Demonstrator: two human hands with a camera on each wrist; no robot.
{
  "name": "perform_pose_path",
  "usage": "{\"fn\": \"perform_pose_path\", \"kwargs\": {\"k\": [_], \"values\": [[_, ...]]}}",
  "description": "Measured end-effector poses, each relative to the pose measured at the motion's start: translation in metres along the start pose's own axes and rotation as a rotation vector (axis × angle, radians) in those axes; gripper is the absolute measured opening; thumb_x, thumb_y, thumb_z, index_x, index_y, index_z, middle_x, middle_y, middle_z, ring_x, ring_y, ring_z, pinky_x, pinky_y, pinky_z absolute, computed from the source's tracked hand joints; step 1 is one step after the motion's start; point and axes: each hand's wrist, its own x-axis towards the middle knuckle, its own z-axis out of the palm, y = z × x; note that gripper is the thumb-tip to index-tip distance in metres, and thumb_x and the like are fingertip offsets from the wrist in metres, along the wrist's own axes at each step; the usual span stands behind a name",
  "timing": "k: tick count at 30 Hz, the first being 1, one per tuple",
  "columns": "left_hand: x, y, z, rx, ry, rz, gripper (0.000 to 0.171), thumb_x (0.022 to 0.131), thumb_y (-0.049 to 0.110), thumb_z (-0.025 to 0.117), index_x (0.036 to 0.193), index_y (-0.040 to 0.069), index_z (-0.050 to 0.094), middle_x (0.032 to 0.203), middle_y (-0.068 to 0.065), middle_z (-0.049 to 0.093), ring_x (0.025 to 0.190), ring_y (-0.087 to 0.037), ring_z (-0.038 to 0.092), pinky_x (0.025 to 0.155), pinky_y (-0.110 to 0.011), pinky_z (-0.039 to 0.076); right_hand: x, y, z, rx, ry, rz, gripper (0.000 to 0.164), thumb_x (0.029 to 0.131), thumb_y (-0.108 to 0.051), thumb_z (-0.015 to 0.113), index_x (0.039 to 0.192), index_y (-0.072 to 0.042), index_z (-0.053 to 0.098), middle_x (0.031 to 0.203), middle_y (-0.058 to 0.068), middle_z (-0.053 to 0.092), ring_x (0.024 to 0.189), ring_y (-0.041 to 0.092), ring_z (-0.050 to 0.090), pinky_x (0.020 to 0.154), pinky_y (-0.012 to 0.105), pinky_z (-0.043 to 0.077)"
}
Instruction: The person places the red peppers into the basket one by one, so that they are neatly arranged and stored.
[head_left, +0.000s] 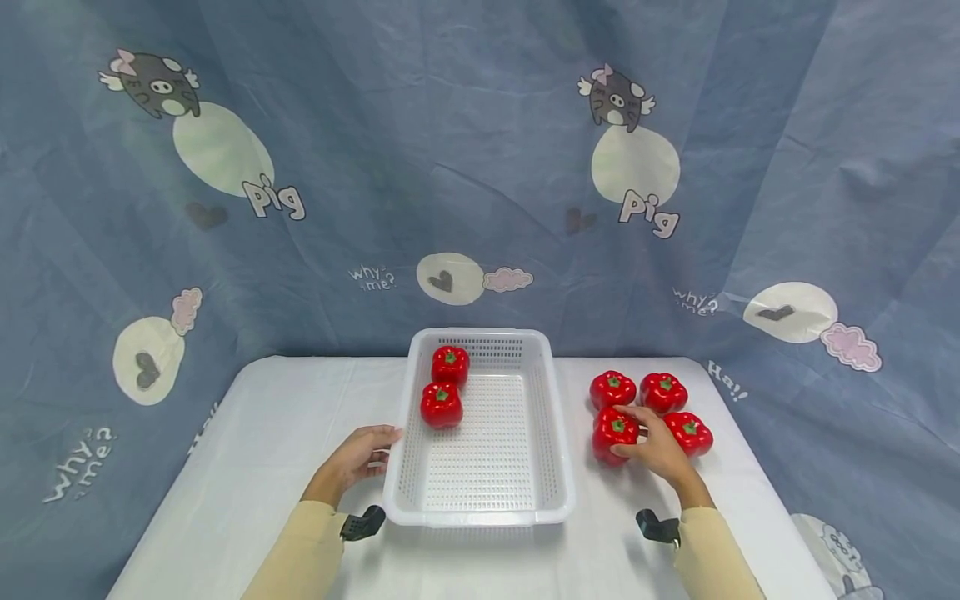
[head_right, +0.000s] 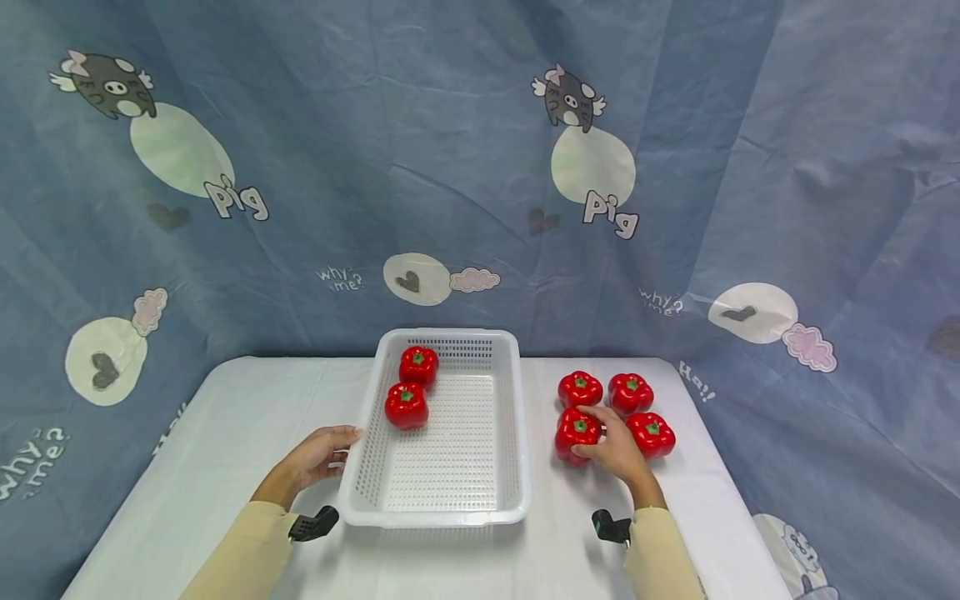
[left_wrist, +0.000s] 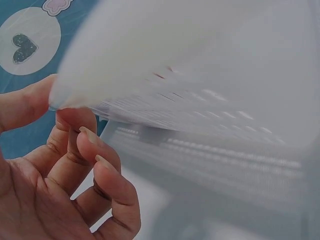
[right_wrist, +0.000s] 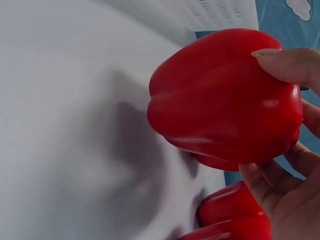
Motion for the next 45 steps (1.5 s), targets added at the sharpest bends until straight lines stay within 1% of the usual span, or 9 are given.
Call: {"fn": "perform_pose_path", "kwargs": {"k": [3,10,18,21,28,33,36,40,45], "values": [[0.001,-0.001,0.0,0.0,-0.006,-0.001,0.039,0.094,0.028,0.06,0.118,-0.003,0.061,0.095,-0.008,0.068,0.079,-0.021,0.058,0.068,-0.03,0.05,-0.001,-0.003,-0.002,-0.004,-0.001,-0.013,0.076,0.077,-0.016,0.081,0.142,-0.009,0.043,0.149,0.024,0.03,0.13,0.045,0.033,0.088,0.051,0.05],[0.001,-0.002,0.001,0.0,-0.009,-0.008,0.039,0.094,0.028,0.06,0.119,-0.002,0.061,0.098,-0.009,0.068,0.081,-0.021,0.058,0.069,-0.03,0.05,-0.005,-0.013,-0.006,-0.037,0.014,-0.06,0.079,0.073,-0.019,0.084,0.141,-0.011,0.045,0.143,0.02,0.039,0.126,0.045,0.039,0.085,0.049,0.052],[0.001,-0.003,0.001,-0.004,-0.002,-0.005,0.038,0.094,0.027,0.06,0.118,-0.003,0.061,0.095,-0.008,0.068,0.08,-0.021,0.058,0.068,-0.03,0.05,-0.007,-0.027,-0.011,-0.053,-0.01,-0.106,0.079,0.073,-0.019,0.084,0.142,-0.011,0.046,0.143,0.022,0.038,0.125,0.047,0.039,0.082,0.048,0.054],[0.001,-0.004,0.001,-0.004,-0.003,-0.002,0.038,0.094,0.027,0.059,0.119,-0.003,0.061,0.096,-0.008,0.068,0.08,-0.021,0.058,0.069,-0.03,0.05,-0.006,-0.032,-0.013,-0.053,-0.018,-0.122,0.077,0.074,-0.019,0.083,0.141,-0.01,0.046,0.143,0.023,0.038,0.124,0.047,0.039,0.082,0.048,0.053],[0.001,-0.004,0.0,0.0,-0.003,0.008,0.039,0.094,0.027,0.059,0.12,-0.002,0.061,0.099,-0.01,0.067,0.081,-0.022,0.059,0.07,-0.031,0.051,-0.007,-0.042,-0.014,-0.048,-0.03,-0.118,0.079,0.071,-0.021,0.085,0.14,-0.014,0.048,0.144,0.019,0.039,0.126,0.045,0.039,0.082,0.047,0.054],[0.003,-0.003,0.0,0.001,-0.01,0.011,0.038,0.095,0.026,0.058,0.12,-0.003,0.061,0.098,-0.01,0.068,0.081,-0.022,0.059,0.069,-0.03,0.051,-0.007,-0.05,-0.016,-0.058,-0.038,-0.15,0.079,0.071,-0.019,0.085,0.14,-0.01,0.048,0.145,0.021,0.038,0.126,0.047,0.039,0.083,0.048,0.053],[0.003,-0.003,-0.001,-0.002,-0.015,0.007,0.04,0.095,0.027,0.059,0.12,-0.003,0.06,0.099,-0.009,0.067,0.081,-0.021,0.058,0.069,-0.03,0.051,-0.005,-0.054,-0.016,-0.051,-0.047,-0.139,0.079,0.07,-0.018,0.085,0.139,-0.01,0.048,0.146,0.021,0.036,0.128,0.048,0.037,0.085,0.049,0.052],[0.002,-0.002,0.0,-0.003,-0.019,0.016,0.041,0.094,0.028,0.06,0.121,-0.003,0.06,0.099,-0.009,0.067,0.081,-0.021,0.058,0.069,-0.031,0.051,-0.003,-0.059,-0.019,-0.082,-0.063,-0.147,0.08,0.069,-0.017,0.086,0.14,-0.01,0.048,0.146,0.021,0.037,0.129,0.048,0.037,0.085,0.05,0.052],[0.001,-0.002,0.0,0.0,-0.018,0.028,0.041,0.094,0.028,0.06,0.121,-0.003,0.06,0.099,-0.009,0.067,0.082,-0.022,0.058,0.069,-0.032,0.051,0.0,-0.068,-0.023,-0.142,-0.084,-0.177,0.08,0.068,-0.014,0.086,0.139,-0.01,0.049,0.144,0.022,0.039,0.128,0.047,0.037,0.085,0.053,0.051]]}}
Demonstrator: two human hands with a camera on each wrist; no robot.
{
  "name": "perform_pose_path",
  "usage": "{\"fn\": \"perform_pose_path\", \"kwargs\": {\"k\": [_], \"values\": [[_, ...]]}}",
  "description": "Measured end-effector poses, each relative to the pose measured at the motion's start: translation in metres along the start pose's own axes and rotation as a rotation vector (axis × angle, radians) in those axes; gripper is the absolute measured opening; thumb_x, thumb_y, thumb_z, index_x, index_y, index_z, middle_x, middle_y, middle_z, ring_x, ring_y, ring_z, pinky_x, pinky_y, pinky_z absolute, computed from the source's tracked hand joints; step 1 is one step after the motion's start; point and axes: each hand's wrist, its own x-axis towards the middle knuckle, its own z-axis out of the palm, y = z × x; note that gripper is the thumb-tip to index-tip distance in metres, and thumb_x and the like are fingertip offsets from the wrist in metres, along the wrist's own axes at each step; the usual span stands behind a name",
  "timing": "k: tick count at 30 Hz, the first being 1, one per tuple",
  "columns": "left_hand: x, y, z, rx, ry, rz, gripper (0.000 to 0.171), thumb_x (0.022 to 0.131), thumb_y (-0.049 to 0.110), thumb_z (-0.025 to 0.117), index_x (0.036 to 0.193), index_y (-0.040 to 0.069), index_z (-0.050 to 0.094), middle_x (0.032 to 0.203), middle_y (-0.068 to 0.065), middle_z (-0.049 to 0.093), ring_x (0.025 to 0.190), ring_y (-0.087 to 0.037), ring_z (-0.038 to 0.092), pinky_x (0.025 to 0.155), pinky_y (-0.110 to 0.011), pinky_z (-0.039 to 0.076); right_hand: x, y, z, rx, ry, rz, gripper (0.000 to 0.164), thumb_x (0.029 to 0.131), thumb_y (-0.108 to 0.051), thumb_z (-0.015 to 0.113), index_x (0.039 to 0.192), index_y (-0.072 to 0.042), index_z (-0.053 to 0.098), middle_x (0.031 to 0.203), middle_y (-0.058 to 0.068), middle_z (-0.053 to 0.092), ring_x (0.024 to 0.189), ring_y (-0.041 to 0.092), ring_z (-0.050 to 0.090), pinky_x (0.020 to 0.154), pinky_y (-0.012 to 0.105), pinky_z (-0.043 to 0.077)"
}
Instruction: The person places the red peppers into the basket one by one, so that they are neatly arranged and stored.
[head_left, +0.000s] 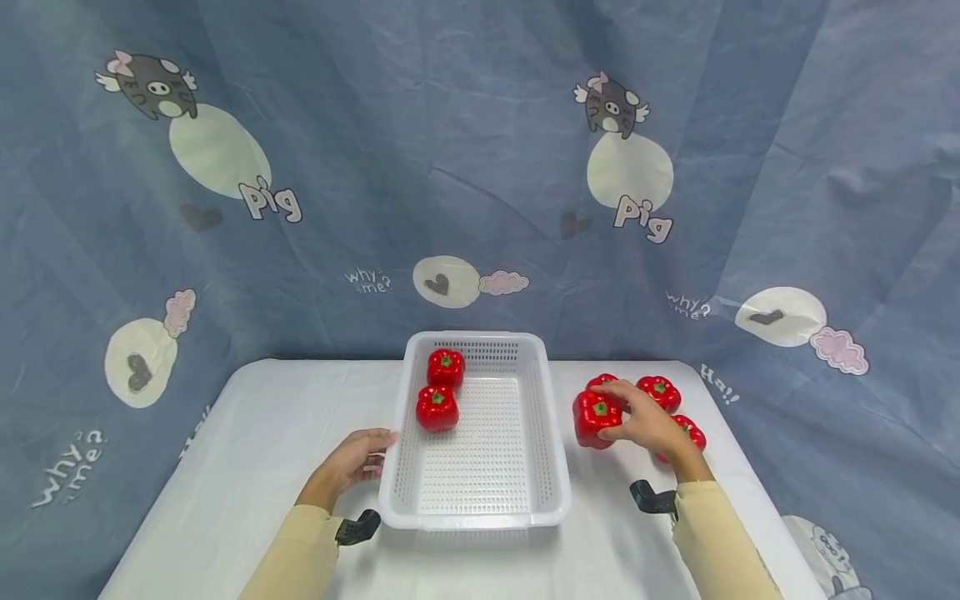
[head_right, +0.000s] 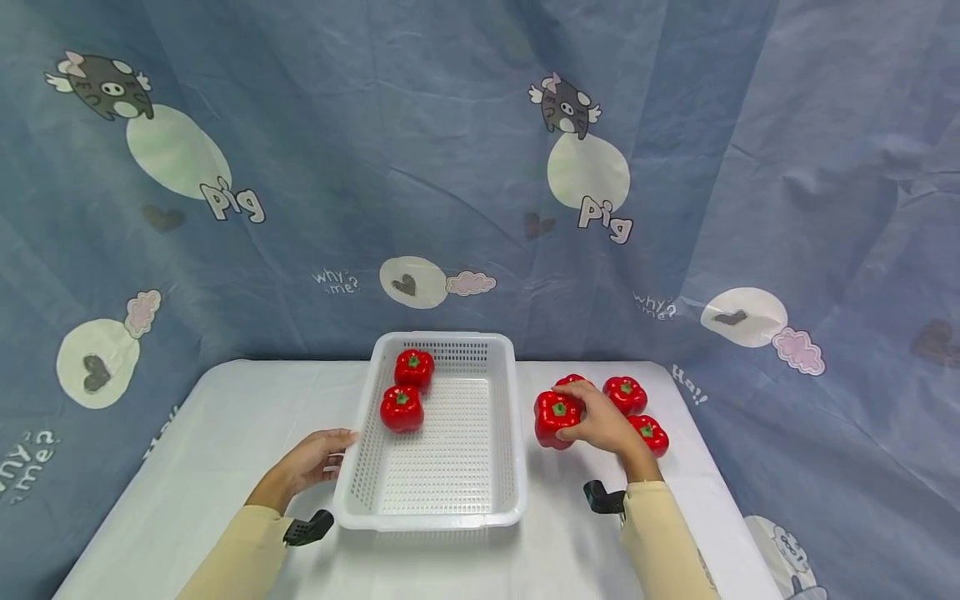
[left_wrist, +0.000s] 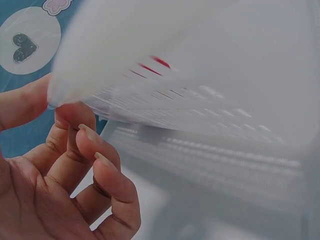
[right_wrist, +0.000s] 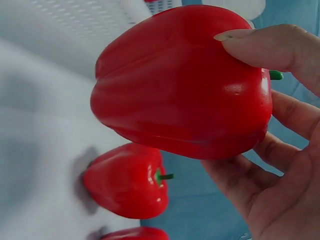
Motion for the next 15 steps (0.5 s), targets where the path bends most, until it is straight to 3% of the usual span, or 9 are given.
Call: {"fn": "perform_pose_path", "kwargs": {"k": [15], "values": [[0.001,-0.003,0.0,-0.017,-0.001,-0.014,0.038,0.095,0.025,0.059,0.12,-0.003,0.06,0.097,-0.009,0.067,0.08,-0.021,0.058,0.068,-0.03,0.05,0.015,-0.021,-0.004,-0.049,-0.038,-0.055,0.076,0.065,-0.017,0.088,0.132,-0.009,0.054,0.13,0.016,0.052,0.12,0.039,0.047,0.081,0.047,0.054]]}}
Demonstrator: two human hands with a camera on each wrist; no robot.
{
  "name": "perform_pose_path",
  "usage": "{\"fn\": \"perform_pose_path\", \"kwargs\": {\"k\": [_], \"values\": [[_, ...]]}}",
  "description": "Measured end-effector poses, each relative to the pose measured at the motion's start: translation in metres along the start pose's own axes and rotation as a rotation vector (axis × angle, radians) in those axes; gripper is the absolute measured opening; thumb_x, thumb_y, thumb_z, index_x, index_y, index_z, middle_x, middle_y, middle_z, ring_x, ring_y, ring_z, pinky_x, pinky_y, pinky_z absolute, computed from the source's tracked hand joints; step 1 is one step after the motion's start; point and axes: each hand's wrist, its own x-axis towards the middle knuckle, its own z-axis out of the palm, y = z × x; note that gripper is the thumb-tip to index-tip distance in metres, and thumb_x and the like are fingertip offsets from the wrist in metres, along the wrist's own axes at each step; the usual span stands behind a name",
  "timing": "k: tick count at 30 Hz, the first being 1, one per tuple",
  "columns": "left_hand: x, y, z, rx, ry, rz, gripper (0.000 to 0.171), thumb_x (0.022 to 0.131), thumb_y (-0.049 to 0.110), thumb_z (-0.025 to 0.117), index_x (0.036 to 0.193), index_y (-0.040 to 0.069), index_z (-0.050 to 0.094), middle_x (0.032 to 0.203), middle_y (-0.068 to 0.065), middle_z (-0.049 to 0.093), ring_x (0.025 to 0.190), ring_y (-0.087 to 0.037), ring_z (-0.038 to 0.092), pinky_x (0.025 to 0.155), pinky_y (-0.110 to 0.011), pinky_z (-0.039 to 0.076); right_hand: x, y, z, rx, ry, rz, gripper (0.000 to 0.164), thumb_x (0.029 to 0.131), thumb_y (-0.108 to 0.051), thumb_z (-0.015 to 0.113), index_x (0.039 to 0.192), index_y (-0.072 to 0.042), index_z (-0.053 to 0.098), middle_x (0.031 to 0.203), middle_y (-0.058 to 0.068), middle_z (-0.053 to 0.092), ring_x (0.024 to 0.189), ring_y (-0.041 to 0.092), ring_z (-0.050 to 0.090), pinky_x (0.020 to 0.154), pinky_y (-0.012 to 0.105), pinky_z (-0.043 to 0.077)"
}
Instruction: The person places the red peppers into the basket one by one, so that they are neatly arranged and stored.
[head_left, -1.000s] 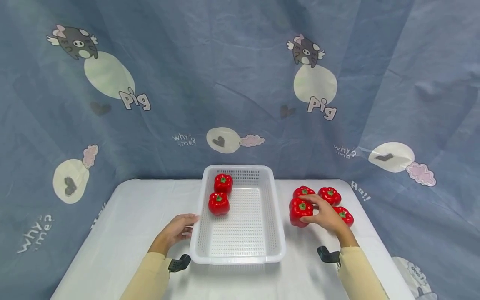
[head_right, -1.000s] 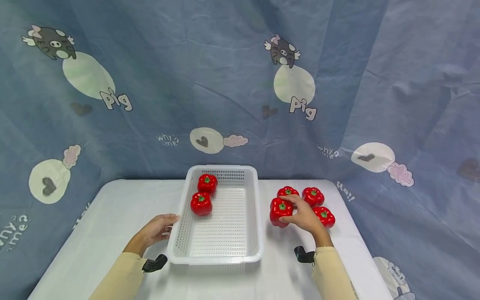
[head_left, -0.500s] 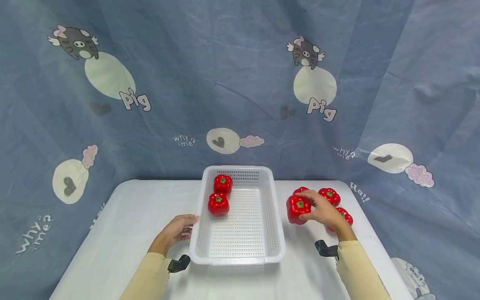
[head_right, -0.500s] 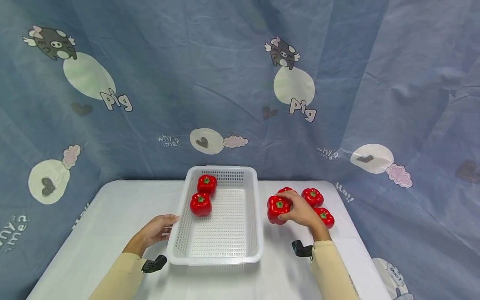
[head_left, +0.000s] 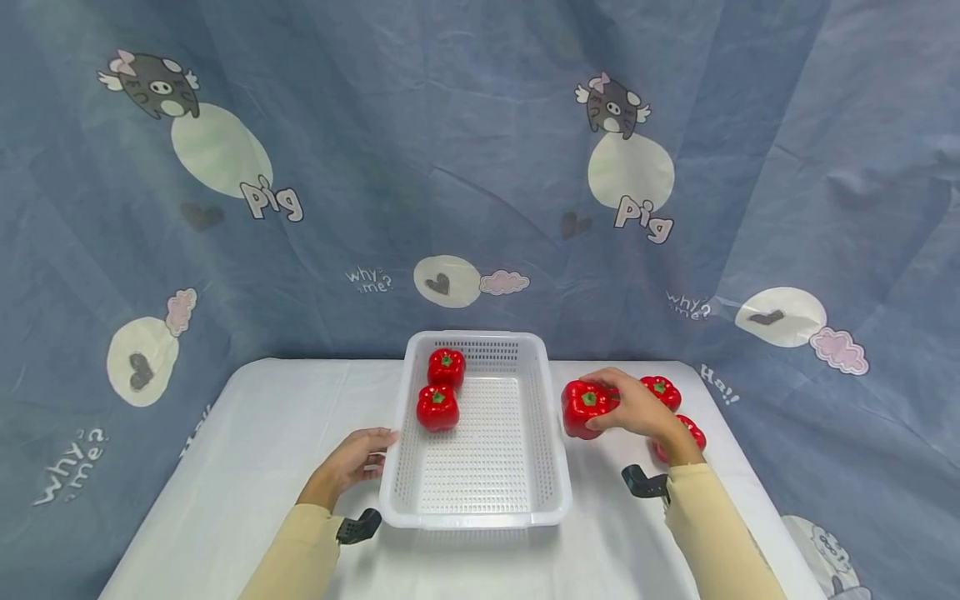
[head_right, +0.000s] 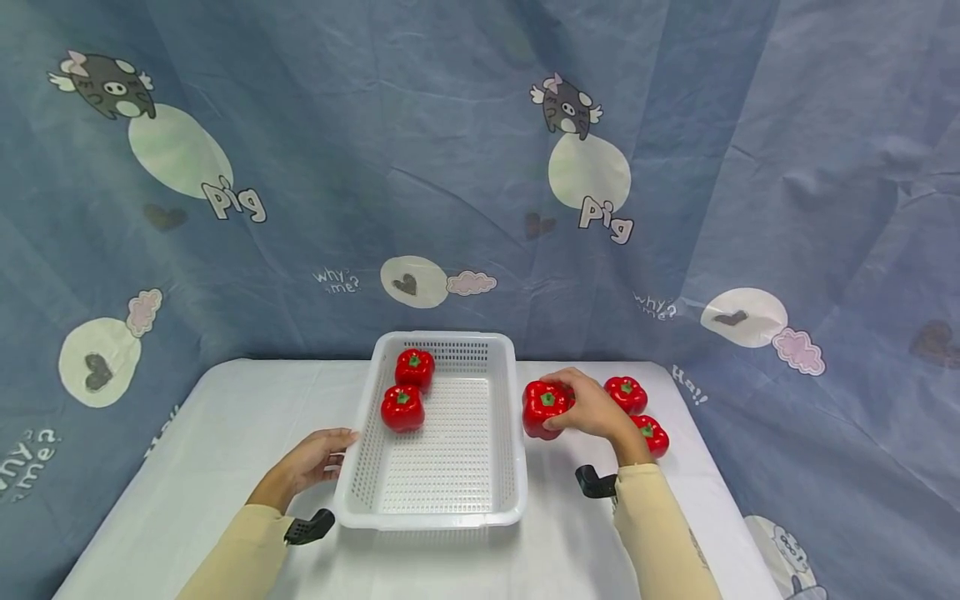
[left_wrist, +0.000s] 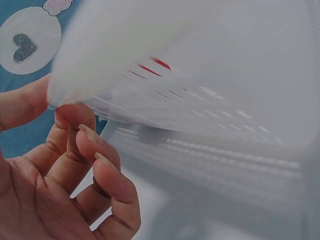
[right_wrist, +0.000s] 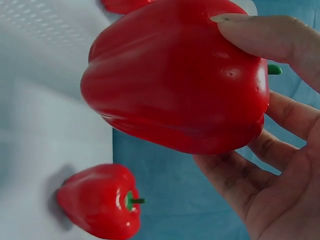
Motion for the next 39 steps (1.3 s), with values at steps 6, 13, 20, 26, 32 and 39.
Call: {"fn": "perform_pose_path", "kwargs": {"k": [6,13,20,26,32,39], "values": [[-0.001,0.001,0.001,-0.004,0.003,0.006,0.039,0.095,0.027,0.059,0.119,-0.003,0.061,0.097,-0.008,0.067,0.08,-0.021,0.057,0.068,-0.03,0.05,0.006,-0.01,0.002,-0.008,0.005,-0.013,0.072,0.065,-0.017,0.087,0.13,-0.009,0.056,0.128,0.015,0.055,0.117,0.037,0.05,0.083,0.047,0.053],[0.0,0.001,0.0,-0.001,0.004,0.003,0.039,0.095,0.027,0.058,0.12,-0.003,0.06,0.098,-0.009,0.067,0.08,-0.02,0.057,0.068,-0.03,0.05,0.016,-0.021,0.009,-0.023,0.006,-0.051,0.068,0.066,-0.015,0.086,0.128,-0.007,0.057,0.121,0.015,0.057,0.113,0.036,0.052,0.081,0.046,0.054],[0.0,0.001,0.0,-0.001,0.013,0.007,0.039,0.095,0.027,0.059,0.119,-0.003,0.061,0.096,-0.008,0.067,0.079,-0.021,0.057,0.068,-0.03,0.05,0.027,-0.031,0.018,-0.034,-0.019,-0.021,0.07,0.065,-0.016,0.087,0.128,-0.008,0.057,0.121,0.013,0.057,0.113,0.035,0.052,0.08,0.044,0.055],[-0.001,0.002,0.0,-0.004,0.009,-0.001,0.04,0.094,0.027,0.06,0.12,-0.003,0.06,0.097,-0.008,0.067,0.08,-0.02,0.057,0.068,-0.03,0.05,0.033,-0.04,0.028,-0.011,-0.03,-0.024,0.071,0.064,-0.014,0.087,0.128,-0.009,0.057,0.122,0.013,0.057,0.113,0.034,0.052,0.08,0.044,0.055],[0.0,0.002,0.0,-0.01,0.012,-0.017,0.04,0.094,0.026,0.059,0.121,-0.004,0.059,0.096,-0.009,0.067,0.079,-0.02,0.057,0.067,-0.029,0.049,0.039,-0.049,0.038,0.043,-0.05,-0.011,0.07,0.064,-0.011,0.087,0.128,-0.008,0.057,0.121,0.012,0.057,0.113,0.033,0.052,0.079,0.042,0.055],[-0.001,0.002,0.0,-0.004,0.013,-0.001,0.039,0.094,0.025,0.059,0.12,-0.004,0.06,0.098,-0.009,0.067,0.08,-0.021,0.058,0.068,-0.03,0.05,0.049,-0.056,0.05,0.069,-0.078,-0.028,0.068,0.065,-0.01,0.086,0.127,-0.007,0.057,0.119,0.011,0.058,0.11,0.031,0.054,0.079,0.041,0.055]]}}
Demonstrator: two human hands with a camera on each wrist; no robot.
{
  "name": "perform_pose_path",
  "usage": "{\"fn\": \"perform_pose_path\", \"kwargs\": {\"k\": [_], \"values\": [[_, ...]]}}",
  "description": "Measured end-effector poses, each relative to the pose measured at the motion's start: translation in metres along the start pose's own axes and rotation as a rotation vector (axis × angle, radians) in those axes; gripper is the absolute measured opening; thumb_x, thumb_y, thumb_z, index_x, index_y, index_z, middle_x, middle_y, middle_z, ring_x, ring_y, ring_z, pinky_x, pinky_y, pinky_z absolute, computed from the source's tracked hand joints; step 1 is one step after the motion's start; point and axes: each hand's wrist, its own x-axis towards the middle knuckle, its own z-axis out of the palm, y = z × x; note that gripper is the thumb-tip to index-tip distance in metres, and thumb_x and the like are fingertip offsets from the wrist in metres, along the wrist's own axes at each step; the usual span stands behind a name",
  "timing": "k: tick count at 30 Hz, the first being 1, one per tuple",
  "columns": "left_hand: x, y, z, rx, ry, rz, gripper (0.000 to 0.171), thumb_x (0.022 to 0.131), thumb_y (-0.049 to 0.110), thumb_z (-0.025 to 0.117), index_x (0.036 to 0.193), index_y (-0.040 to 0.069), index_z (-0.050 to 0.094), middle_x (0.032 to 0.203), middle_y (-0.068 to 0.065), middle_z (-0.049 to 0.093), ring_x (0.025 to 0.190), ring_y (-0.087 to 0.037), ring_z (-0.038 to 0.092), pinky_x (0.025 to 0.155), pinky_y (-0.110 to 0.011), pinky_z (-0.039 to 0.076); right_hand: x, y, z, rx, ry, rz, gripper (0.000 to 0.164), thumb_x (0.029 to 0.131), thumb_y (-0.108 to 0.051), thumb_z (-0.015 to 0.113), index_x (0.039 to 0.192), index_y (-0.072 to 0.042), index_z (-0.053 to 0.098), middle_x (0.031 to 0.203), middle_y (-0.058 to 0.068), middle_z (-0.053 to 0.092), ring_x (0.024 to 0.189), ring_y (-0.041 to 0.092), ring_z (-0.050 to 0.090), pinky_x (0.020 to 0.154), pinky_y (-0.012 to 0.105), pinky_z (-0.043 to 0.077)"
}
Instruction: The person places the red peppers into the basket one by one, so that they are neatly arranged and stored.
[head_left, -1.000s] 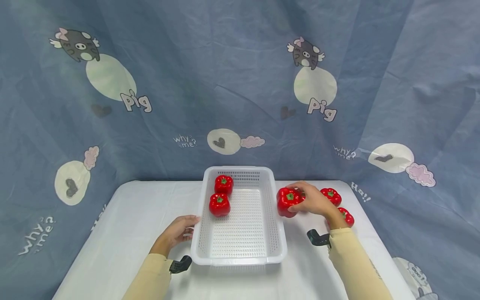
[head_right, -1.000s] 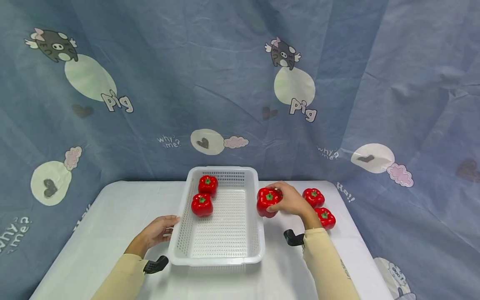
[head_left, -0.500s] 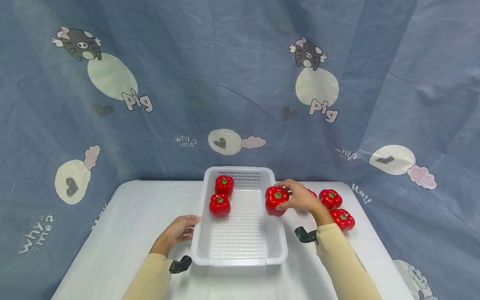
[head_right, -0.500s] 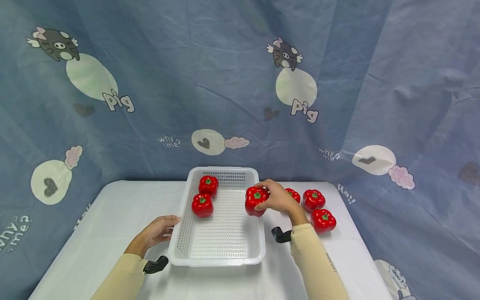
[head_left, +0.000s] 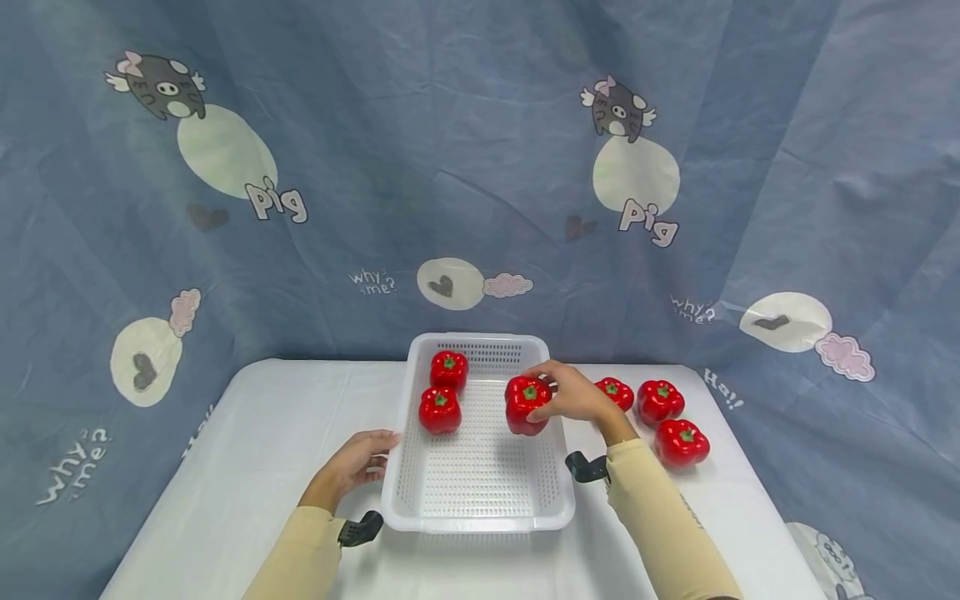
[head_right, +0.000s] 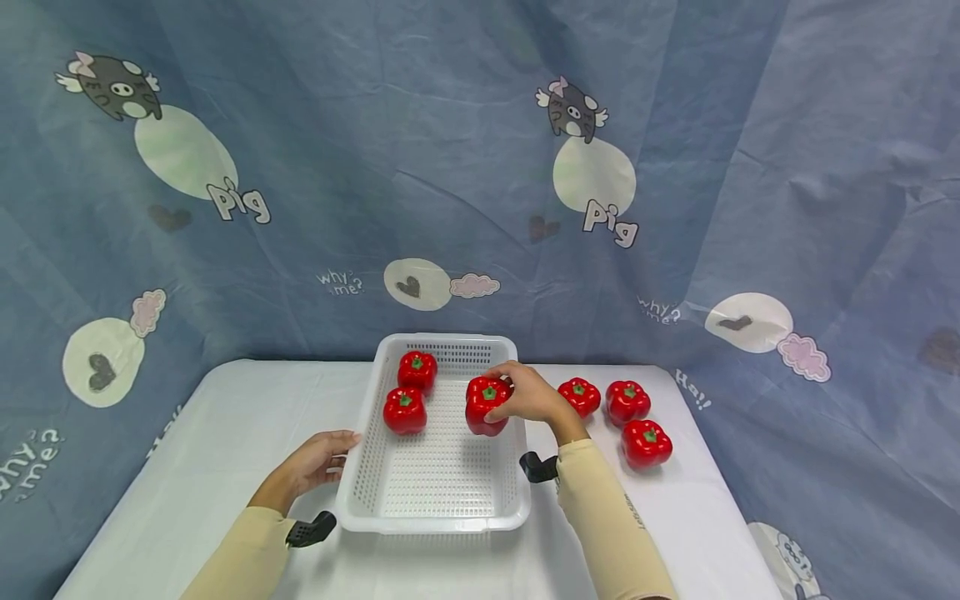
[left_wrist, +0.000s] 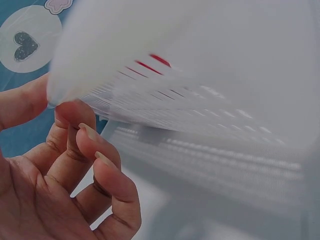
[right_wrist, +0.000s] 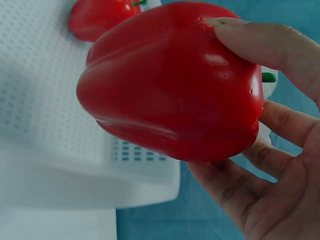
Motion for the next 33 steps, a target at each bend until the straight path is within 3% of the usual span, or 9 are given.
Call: {"fn": "perform_pose_path", "kwargs": {"k": [4,13,25,33], "values": [[0.0,0.001,0.0,-0.006,-0.004,-0.002,0.039,0.094,0.026,0.059,0.12,-0.004,0.06,0.099,-0.01,0.067,0.08,-0.021,0.058,0.068,-0.03,0.05,0.009,-0.002,0.008,-0.011,-0.016,-0.022,0.066,0.066,-0.009,0.086,0.126,-0.006,0.058,0.118,0.011,0.059,0.109,0.03,0.055,0.08,0.041,0.055],[0.002,0.001,-0.001,-0.006,-0.002,0.0,0.038,0.094,0.026,0.06,0.119,-0.003,0.061,0.098,-0.009,0.067,0.081,-0.021,0.058,0.068,-0.031,0.05,0.028,-0.004,0.028,0.002,-0.06,0.024,0.062,0.068,-0.01,0.086,0.123,-0.006,0.06,0.116,0.009,0.059,0.107,0.027,0.056,0.08,0.039,0.055],[0.001,0.001,-0.001,-0.004,-0.023,0.003,0.04,0.094,0.026,0.059,0.12,-0.004,0.06,0.095,-0.008,0.067,0.079,-0.02,0.057,0.068,-0.03,0.049,0.04,-0.004,0.054,0.004,-0.16,-0.019,0.058,0.068,-0.011,0.087,0.119,-0.004,0.061,0.114,0.009,0.061,0.102,0.026,0.059,0.08,0.036,0.055],[0.001,0.001,-0.001,-0.012,-0.026,0.005,0.039,0.095,0.025,0.059,0.119,-0.005,0.06,0.095,-0.009,0.067,0.078,-0.021,0.057,0.067,-0.03,0.049,0.046,-0.011,0.069,-0.008,-0.183,-0.011,0.058,0.066,-0.014,0.088,0.118,-0.006,0.063,0.116,0.008,0.061,0.103,0.026,0.058,0.078,0.036,0.055]]}}
